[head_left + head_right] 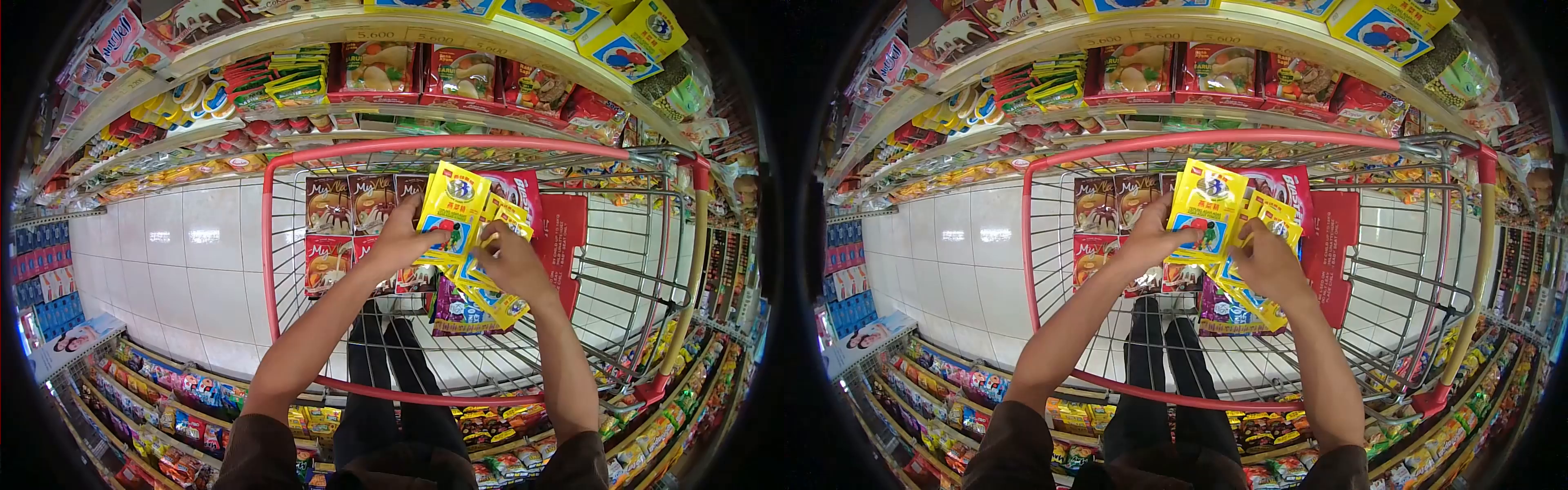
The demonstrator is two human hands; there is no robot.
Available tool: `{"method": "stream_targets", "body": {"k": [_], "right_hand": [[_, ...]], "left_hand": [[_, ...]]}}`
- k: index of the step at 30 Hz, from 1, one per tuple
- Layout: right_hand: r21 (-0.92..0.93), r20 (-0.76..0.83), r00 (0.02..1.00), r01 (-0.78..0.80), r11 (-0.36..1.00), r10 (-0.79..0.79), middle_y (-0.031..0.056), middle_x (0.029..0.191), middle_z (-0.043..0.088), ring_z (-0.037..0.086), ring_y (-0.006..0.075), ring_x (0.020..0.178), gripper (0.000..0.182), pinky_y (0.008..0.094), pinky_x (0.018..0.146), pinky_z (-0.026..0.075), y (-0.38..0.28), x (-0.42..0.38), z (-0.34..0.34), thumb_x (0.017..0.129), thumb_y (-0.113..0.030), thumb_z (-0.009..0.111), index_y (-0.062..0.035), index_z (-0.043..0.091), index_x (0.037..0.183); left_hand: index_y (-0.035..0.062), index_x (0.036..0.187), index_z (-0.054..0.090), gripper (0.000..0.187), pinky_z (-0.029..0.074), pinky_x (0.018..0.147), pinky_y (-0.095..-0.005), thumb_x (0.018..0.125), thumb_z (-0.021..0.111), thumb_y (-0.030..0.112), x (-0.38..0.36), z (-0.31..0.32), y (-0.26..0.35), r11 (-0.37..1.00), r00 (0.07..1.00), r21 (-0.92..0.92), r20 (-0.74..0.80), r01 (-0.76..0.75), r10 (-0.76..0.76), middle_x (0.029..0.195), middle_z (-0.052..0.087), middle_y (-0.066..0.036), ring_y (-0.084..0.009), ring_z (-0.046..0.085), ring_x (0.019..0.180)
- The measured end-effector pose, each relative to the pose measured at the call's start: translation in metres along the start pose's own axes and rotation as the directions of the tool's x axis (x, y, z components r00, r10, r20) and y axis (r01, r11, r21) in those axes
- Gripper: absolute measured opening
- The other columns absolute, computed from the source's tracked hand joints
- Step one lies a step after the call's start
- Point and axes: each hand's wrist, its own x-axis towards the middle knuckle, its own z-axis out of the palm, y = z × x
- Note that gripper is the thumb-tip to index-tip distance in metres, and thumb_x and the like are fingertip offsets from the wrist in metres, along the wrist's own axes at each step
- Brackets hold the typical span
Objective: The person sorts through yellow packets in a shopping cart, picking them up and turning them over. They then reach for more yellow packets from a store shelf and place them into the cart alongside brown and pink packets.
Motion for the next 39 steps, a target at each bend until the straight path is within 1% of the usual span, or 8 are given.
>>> {"method": "stream_targets", "body": {"k": [4,9,19,21,27,31,37,39], "right_hand": [[-0.449,-0.297,0.954,-0.109,0.887,-0.033,0.0185,0.118,0.058,0.062,0.0354,0.103,0.059,0.0448,0.087,0.050,0.018,0.000,-0.020,0.078,-0.029,0.073,-0.0015,0.045,0.123],[-0.474,-0.294,0.955,-0.127,0.871,-0.021,0.0192,0.124,0.055,0.057,0.0362,0.111,0.068,0.0442,0.093,0.047,0.043,0.008,-0.026,0.069,-0.029,0.080,-0.0032,0.048,0.124],[-0.413,-0.277,0.952,-0.240,0.878,0.130,0.0138,0.108,0.066,0.062,0.0320,0.102,0.052,0.0429,0.086,0.049,0.050,0.015,-0.027,0.068,-0.027,0.081,-0.0034,0.059,0.109],[-0.413,-0.305,0.948,-0.215,0.885,0.088,0.0145,0.106,0.066,0.063,0.0318,0.100,0.048,0.0424,0.085,0.050,0.055,0.017,-0.029,0.070,-0.024,0.079,-0.0034,0.060,0.109],[-0.265,-0.277,0.954,0.042,0.963,-0.117,0.0170,0.096,0.067,0.066,0.0319,0.094,0.030,0.0395,0.078,0.050,0.074,0.010,-0.046,0.076,-0.009,0.069,-0.0001,0.061,0.103],[0.007,-0.194,0.934,0.307,0.952,-0.299,0.0176,0.090,0.066,0.066,0.0322,0.086,0.021,0.0367,0.075,0.050,0.056,-0.004,-0.056,0.081,0.003,0.057,0.0021,0.061,0.103],[-0.287,-0.421,0.737,0.444,0.849,-0.528,0.0165,0.096,0.066,0.064,0.0237,0.084,0.022,0.0339,0.075,0.049,0.038,-0.012,-0.051,0.089,0.004,0.050,0.0027,0.061,0.107],[0.051,-0.551,0.761,0.439,0.897,-0.342,0.0131,0.098,0.067,0.065,0.0235,0.086,0.022,0.0343,0.076,0.050,0.047,-0.004,-0.055,0.092,0.003,0.047,0.0026,0.059,0.110]], "left_hand": [[-0.0029,0.114,0.055,0.038,0.054,0.080,-0.0343,0.079,0.068,0.005,-0.007,-0.001,0.008,0.941,0.963,-0.204,0.091,0.269,-0.255,0.104,0.065,-0.013,-0.0208,0.066,0.090],[-0.0031,0.116,0.054,0.039,0.054,0.084,-0.0382,0.078,0.063,0.000,-0.009,-0.003,0.006,0.766,0.880,-0.434,0.216,0.474,-0.423,0.108,0.063,-0.015,-0.0257,0.065,0.094],[-0.0039,0.121,0.052,0.052,0.050,0.092,-0.0429,0.069,0.053,0.002,-0.013,-0.013,-0.009,0.606,0.796,-0.560,0.561,0.566,-0.225,0.115,0.061,-0.018,-0.0298,0.063,0.102],[-0.0057,0.116,0.055,0.049,0.051,0.091,-0.0437,0.068,0.051,0.005,-0.016,-0.017,-0.010,0.368,0.741,-0.680,0.671,0.634,-0.037,0.114,0.062,-0.019,-0.0300,0.063,0.101],[-0.0057,0.133,0.041,0.070,0.046,0.099,-0.0488,0.066,0.050,0.016,-0.034,-0.001,0.020,0.630,0.887,-0.633,0.400,0.450,-0.231,0.129,0.053,-0.024,-0.0362,0.057,0.113],[-0.0054,0.138,0.034,0.075,0.040,0.104,-0.0499,0.069,0.050,0.020,-0.022,0.003,0.018,0.398,0.714,-0.714,0.677,0.576,0.181,0.132,0.048,-0.032,-0.0428,0.052,0.119],[0.0175,0.149,0.024,0.082,0.044,0.097,-0.0545,0.072,0.050,0.021,-0.009,-0.003,0.009,0.415,0.865,-0.846,0.450,0.334,0.222,0.131,0.049,-0.028,-0.0431,0.055,0.113],[0.0215,0.150,0.021,0.084,0.046,0.092,-0.0583,0.071,0.050,0.024,-0.003,-0.005,0.004,0.387,0.853,-0.869,0.434,0.310,0.291,0.136,0.042,-0.031,-0.0450,0.055,0.112]]}}
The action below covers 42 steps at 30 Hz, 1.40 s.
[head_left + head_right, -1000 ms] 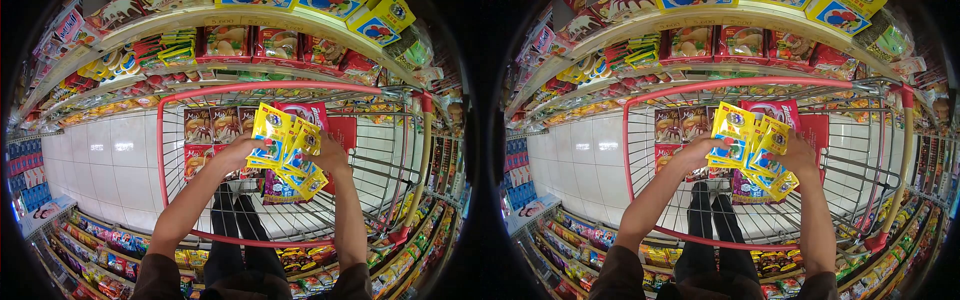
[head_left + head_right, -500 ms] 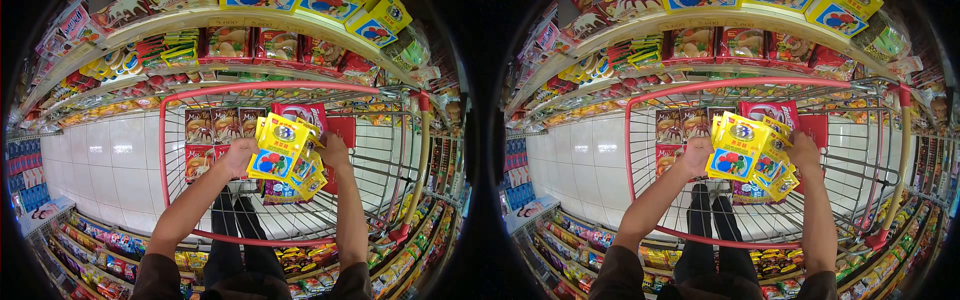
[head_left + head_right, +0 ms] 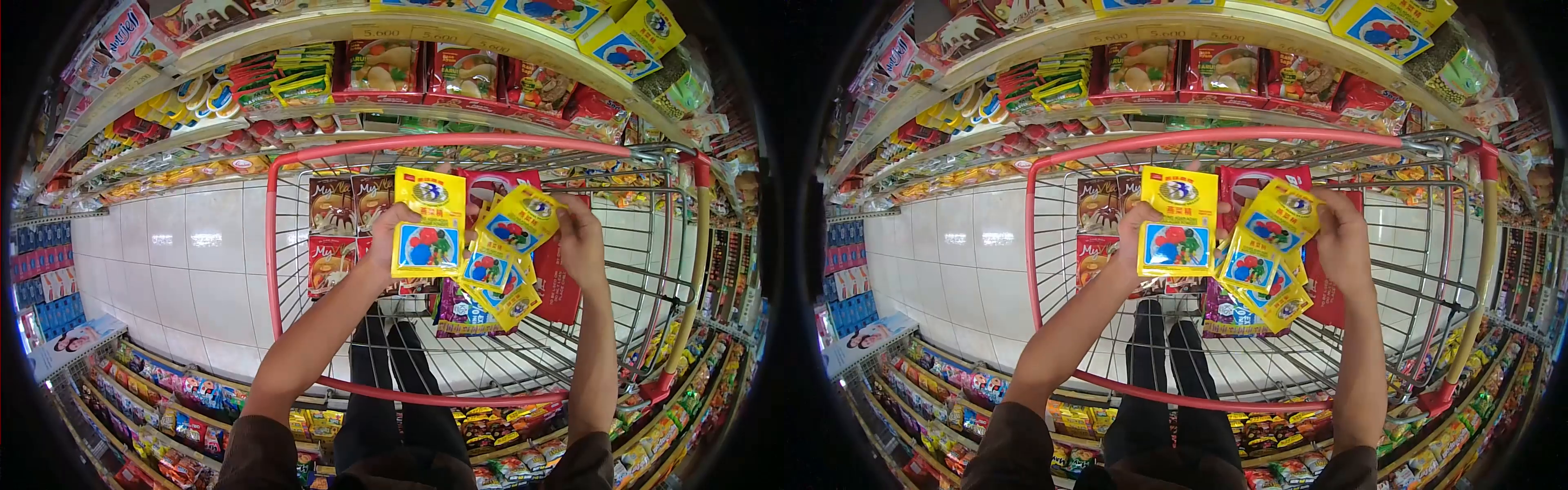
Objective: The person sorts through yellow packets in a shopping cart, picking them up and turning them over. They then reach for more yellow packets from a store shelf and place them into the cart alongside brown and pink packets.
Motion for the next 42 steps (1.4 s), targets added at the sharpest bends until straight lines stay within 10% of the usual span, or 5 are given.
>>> {"method": "stream_targets", "body": {"k": [6,12,17,21,42], "right_hand": [[0.841,0.523,0.852,-0.522,0.139,0.038,0.0099,0.103,0.065,0.065,0.0168,0.083,0.035,0.0293,0.073,0.054,0.044,0.014,-0.023,0.088,0.004,0.043,-0.0030,0.055,0.120],[0.808,0.407,0.838,-0.516,0.285,0.364,0.0115,0.100,0.064,0.064,0.0166,0.079,0.034,0.0262,0.071,0.054,0.005,0.009,0.002,0.086,0.004,0.046,0.0030,0.053,0.119],[0.744,0.643,0.742,-0.664,-0.071,-0.189,0.0159,0.105,0.065,0.067,0.0216,0.093,0.030,0.0305,0.081,0.055,0.023,0.010,0.010,0.088,0.003,0.047,0.0058,0.054,0.118],[0.737,0.562,0.775,-0.628,0.249,0.290,0.0152,0.103,0.065,0.067,0.0172,0.081,0.028,0.0259,0.071,0.056,-0.015,0.003,0.016,0.089,0.002,0.050,0.0080,0.056,0.115],[0.021,0.186,0.965,0.184,0.983,-0.185,0.0118,0.106,0.058,0.060,0.0244,0.097,0.035,0.0345,0.078,0.050,-0.054,-0.015,0.047,0.078,-0.006,0.072,-0.0049,0.062,0.111]], "left_hand": [[0.0226,0.149,0.024,0.081,0.046,0.092,-0.0580,0.073,0.052,0.027,-0.002,0.002,0.004,1.000,0.997,0.014,-0.079,-0.006,0.007,0.136,0.041,-0.031,-0.0448,0.054,0.113],[0.0196,0.149,0.025,0.074,0.045,0.096,-0.0574,0.081,0.048,0.035,-0.002,-0.009,-0.004,0.998,0.998,0.053,-0.061,0.022,-0.019,0.137,0.041,-0.031,-0.0467,0.051,0.116],[0.0093,0.147,0.026,0.075,0.039,0.101,-0.0567,0.092,0.034,0.059,0.002,0.001,-0.009,0.990,0.972,0.129,-0.234,0.058,-0.026,0.137,0.041,-0.031,-0.0458,0.049,0.120],[0.0055,0.145,0.029,0.086,0.040,0.103,-0.0511,0.089,0.031,0.071,0.003,0.009,-0.012,0.997,0.967,0.038,-0.250,0.064,-0.053,0.139,0.044,-0.023,-0.0372,0.049,0.123],[0.0006,0.137,0.039,0.061,0.047,0.098,-0.0431,0.094,0.050,0.043,-0.018,0.008,-0.017,0.960,0.919,0.114,-0.337,0.256,-0.205,0.130,0.053,-0.022,-0.0314,0.057,0.115]]}}
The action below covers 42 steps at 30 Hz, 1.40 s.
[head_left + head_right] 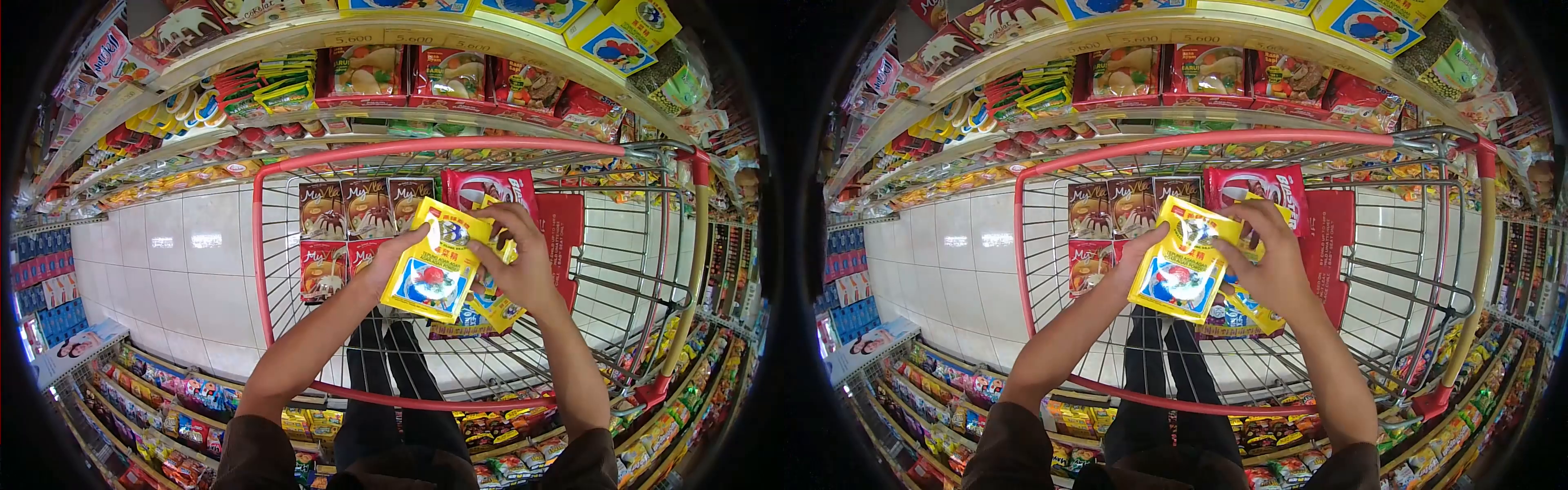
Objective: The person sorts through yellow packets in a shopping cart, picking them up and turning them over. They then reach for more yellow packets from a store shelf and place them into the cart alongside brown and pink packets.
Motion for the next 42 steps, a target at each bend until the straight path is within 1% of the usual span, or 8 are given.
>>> {"method": "stream_targets", "body": {"k": [4,7,11,15,21,34,36,42], "right_hand": [[-0.233,-0.043,0.974,0.205,0.951,-0.221,0.0125,0.116,0.055,0.052,0.0315,0.111,0.041,0.0408,0.089,0.045,-0.010,-0.007,0.006,0.075,-0.016,0.076,-0.0068,0.062,0.112],[-0.357,0.233,0.888,0.458,0.814,-0.397,0.0109,0.123,0.052,0.049,0.0326,0.116,0.045,0.0432,0.094,0.041,-0.007,-0.011,0.009,0.073,-0.028,0.077,-0.0092,0.063,0.112],[-0.277,0.137,0.922,0.388,0.879,-0.363,0.0106,0.122,0.053,0.048,0.0321,0.117,0.040,0.0431,0.093,0.041,-0.018,-0.013,0.010,0.073,-0.028,0.077,-0.0099,0.066,0.107],[-0.284,0.264,0.870,0.483,0.828,-0.417,0.0102,0.124,0.053,0.047,0.0315,0.118,0.040,0.0447,0.093,0.040,-0.020,-0.014,0.013,0.072,-0.029,0.078,-0.0134,0.066,0.108],[-0.313,0.298,0.845,0.526,0.791,-0.444,0.0100,0.125,0.053,0.047,0.0315,0.118,0.044,0.0450,0.095,0.039,-0.020,-0.018,0.020,0.071,-0.028,0.078,-0.0144,0.066,0.111],[-0.406,0.080,0.844,0.514,0.756,-0.531,0.0110,0.126,0.057,0.056,0.0303,0.114,0.041,0.0405,0.093,0.048,-0.009,-0.018,0.032,0.070,-0.002,0.066,-0.0059,0.066,0.111],[-0.398,0.085,0.854,0.501,0.768,-0.513,0.0109,0.129,0.056,0.055,0.0301,0.118,0.043,0.0413,0.096,0.048,-0.010,-0.019,0.034,0.070,-0.001,0.065,-0.0061,0.065,0.113],[-0.349,0.212,0.903,0.427,0.835,-0.374,0.0132,0.135,0.052,0.048,0.0332,0.127,0.058,0.0451,0.104,0.042,-0.018,-0.023,0.033,0.069,0.001,0.063,-0.0072,0.057,0.126]], "left_hand": [[0.0017,0.138,0.038,0.063,0.048,0.097,-0.0432,0.095,0.048,0.047,0.005,0.000,0.000,0.998,0.991,-0.019,-0.124,-0.052,0.049,0.129,0.053,-0.021,-0.0314,0.058,0.114],[0.0049,0.141,0.035,0.069,0.047,0.098,-0.0437,0.095,0.039,0.057,0.013,0.003,0.002,0.971,0.979,-0.136,0.036,-0.196,0.202,0.133,0.050,-0.017,-0.0308,0.054,0.119],[0.0077,0.144,0.032,0.077,0.036,0.106,-0.0527,0.092,0.034,0.065,0.010,0.016,0.006,0.942,0.966,-0.240,0.054,-0.233,0.253,0.140,0.042,-0.021,-0.0357,0.045,0.127],[0.0004,0.140,0.035,0.084,0.039,0.105,-0.0494,0.091,0.029,0.069,0.007,0.009,0.013,0.943,0.969,-0.274,0.104,-0.188,0.224,0.134,0.048,-0.024,-0.0370,0.049,0.122],[0.0053,0.141,0.034,0.084,0.040,0.103,-0.0520,0.089,0.032,0.071,0.015,0.006,0.010,0.931,0.945,-0.198,0.056,-0.306,0.322,0.135,0.042,-0.031,-0.0394,0.049,0.123],[0.0072,0.133,0.047,0.084,0.044,0.100,-0.0481,0.086,0.033,0.076,0.013,-0.002,-0.004,0.957,0.976,-0.203,-0.109,-0.208,0.189,0.128,0.054,-0.021,-0.0330,0.054,0.117],[0.0111,0.118,0.050,0.063,0.052,0.089,-0.0420,0.089,0.044,0.066,0.012,-0.005,-0.005,0.941,0.970,-0.233,-0.066,-0.245,0.236,0.114,0.059,-0.014,-0.0272,0.061,0.104],[0.0159,0.123,0.047,0.055,0.046,0.098,-0.0453,0.093,0.039,0.062,0.015,0.000,-0.008,0.915,0.917,-0.095,-0.118,-0.392,0.380,0.123,0.055,-0.018,-0.0294,0.056,0.114]]}}
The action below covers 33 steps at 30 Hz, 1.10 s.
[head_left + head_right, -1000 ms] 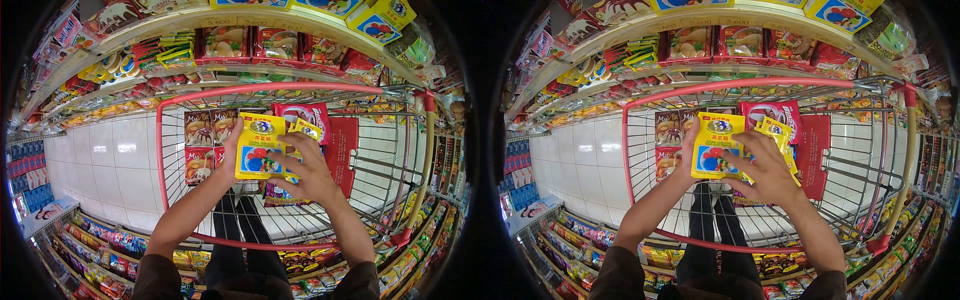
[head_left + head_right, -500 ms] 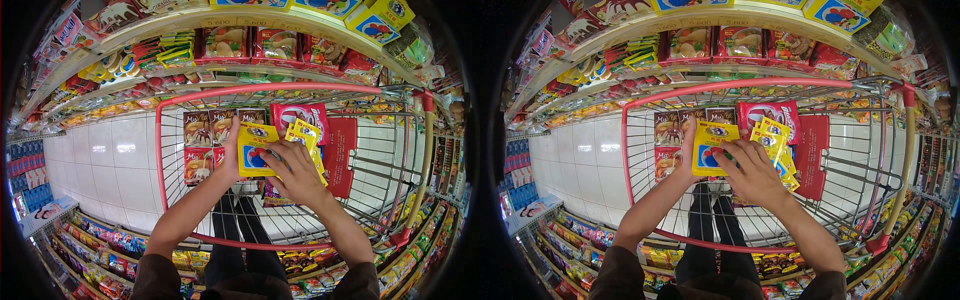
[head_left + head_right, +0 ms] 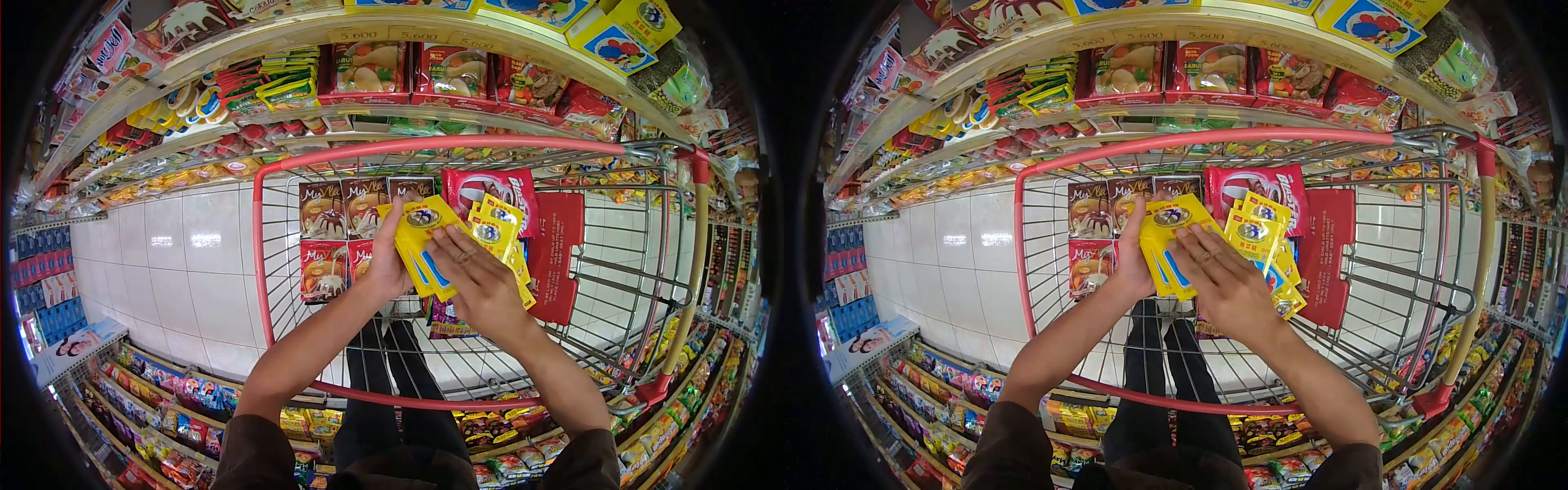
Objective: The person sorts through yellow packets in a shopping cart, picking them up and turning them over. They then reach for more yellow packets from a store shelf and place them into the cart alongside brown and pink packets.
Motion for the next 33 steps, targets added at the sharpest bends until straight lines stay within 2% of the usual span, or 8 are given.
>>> {"method": "stream_targets", "body": {"k": [3,10,17,19,22,25,27,33], "right_hand": [[-0.030,0.066,0.996,-0.051,0.998,0.053,0.0160,0.142,0.044,0.041,0.0338,0.132,0.067,0.0461,0.109,0.035,-0.010,0.007,-0.006,0.070,0.002,0.062,-0.0061,0.048,0.135],[-0.041,0.175,0.983,-0.052,0.998,0.058,0.0180,0.153,0.024,0.027,0.0335,0.140,0.077,0.0447,0.115,0.024,-0.007,0.003,0.004,0.072,0.002,0.060,0.0006,0.032,0.143],[0.008,0.334,0.938,-0.104,0.995,0.095,0.0184,0.153,0.023,0.025,0.0344,0.141,0.080,0.0432,0.116,0.023,-0.012,0.008,-0.005,0.072,0.007,0.061,0.0011,0.027,0.144],[0.316,0.217,0.976,-0.090,0.944,0.020,0.0196,0.144,0.036,0.035,0.0353,0.135,0.072,0.0429,0.110,0.033,-0.007,0.010,-0.009,0.073,0.006,0.062,0.0007,0.034,0.139],[0.341,0.097,0.986,-0.164,0.926,0.138,0.0186,0.129,0.049,0.044,0.0353,0.124,0.063,0.0452,0.101,0.039,0.031,0.001,-0.022,0.074,-0.002,0.068,-0.0011,0.042,0.132],[0.112,0.041,0.939,-0.344,0.932,0.341,0.0165,0.118,0.053,0.048,0.0347,0.116,0.061,0.0487,0.093,0.041,0.075,-0.010,-0.020,0.073,-0.011,0.072,-0.0026,0.045,0.127],[-0.268,0.179,0.853,-0.436,0.859,0.489,0.0160,0.122,0.052,0.047,0.0339,0.119,0.069,0.0482,0.096,0.041,0.078,-0.012,-0.024,0.071,-0.021,0.077,-0.0021,0.045,0.128],[-0.313,0.265,0.778,-0.490,0.814,0.570,0.0151,0.127,0.049,0.046,0.0336,0.121,0.071,0.0466,0.103,0.038,0.084,-0.023,-0.006,0.068,-0.025,0.081,-0.0035,0.048,0.128]], "left_hand": [[0.0174,0.126,0.045,0.057,0.044,0.099,-0.0478,0.092,0.039,0.063,-0.004,0.004,0.004,0.983,0.993,0.146,0.048,-0.113,0.107,0.128,0.051,-0.021,-0.0338,0.053,0.118],[0.0214,0.143,0.029,0.069,0.039,0.103,-0.0552,0.091,0.040,0.065,-0.009,0.018,-0.003,0.990,0.953,0.079,0.288,-0.118,0.090,0.137,0.041,-0.025,-0.0416,0.046,0.124],[0.0203,0.148,0.023,0.073,0.044,0.099,-0.0504,0.091,0.044,0.061,-0.011,0.011,-0.005,0.981,0.991,0.192,0.131,-0.036,0.011,0.127,0.049,-0.023,-0.0386,0.053,0.116],[0.0193,0.147,0.025,0.074,0.044,0.099,-0.0495,0.090,0.042,0.064,-0.003,0.004,0.002,0.993,0.991,0.122,0.136,-0.006,-0.011,0.125,0.050,-0.023,-0.0377,0.054,0.114],[0.0139,0.142,0.033,0.076,0.050,0.089,-0.0495,0.089,0.034,0.069,0.001,0.002,0.014,0.998,0.990,-0.057,0.140,0.033,-0.024,0.120,0.055,-0.023,-0.0351,0.059,0.105],[0.0143,0.139,0.040,0.089,0.047,0.089,-0.0573,0.080,0.036,0.081,0.007,-0.016,0.022,0.982,0.975,-0.161,0.211,0.099,-0.064,0.123,0.053,-0.025,-0.0384,0.059,0.104],[0.0135,0.137,0.042,0.087,0.050,0.087,-0.0553,0.081,0.035,0.080,0.008,-0.017,0.021,0.980,0.979,-0.172,0.188,0.105,-0.072,0.122,0.054,-0.026,-0.0380,0.060,0.101],[0.0100,0.139,0.038,0.086,0.052,0.086,-0.0505,0.085,0.032,0.077,0.005,-0.012,0.019,0.977,0.945,-0.138,0.304,0.165,-0.116,0.127,0.051,-0.029,-0.0368,0.061,0.104]]}}
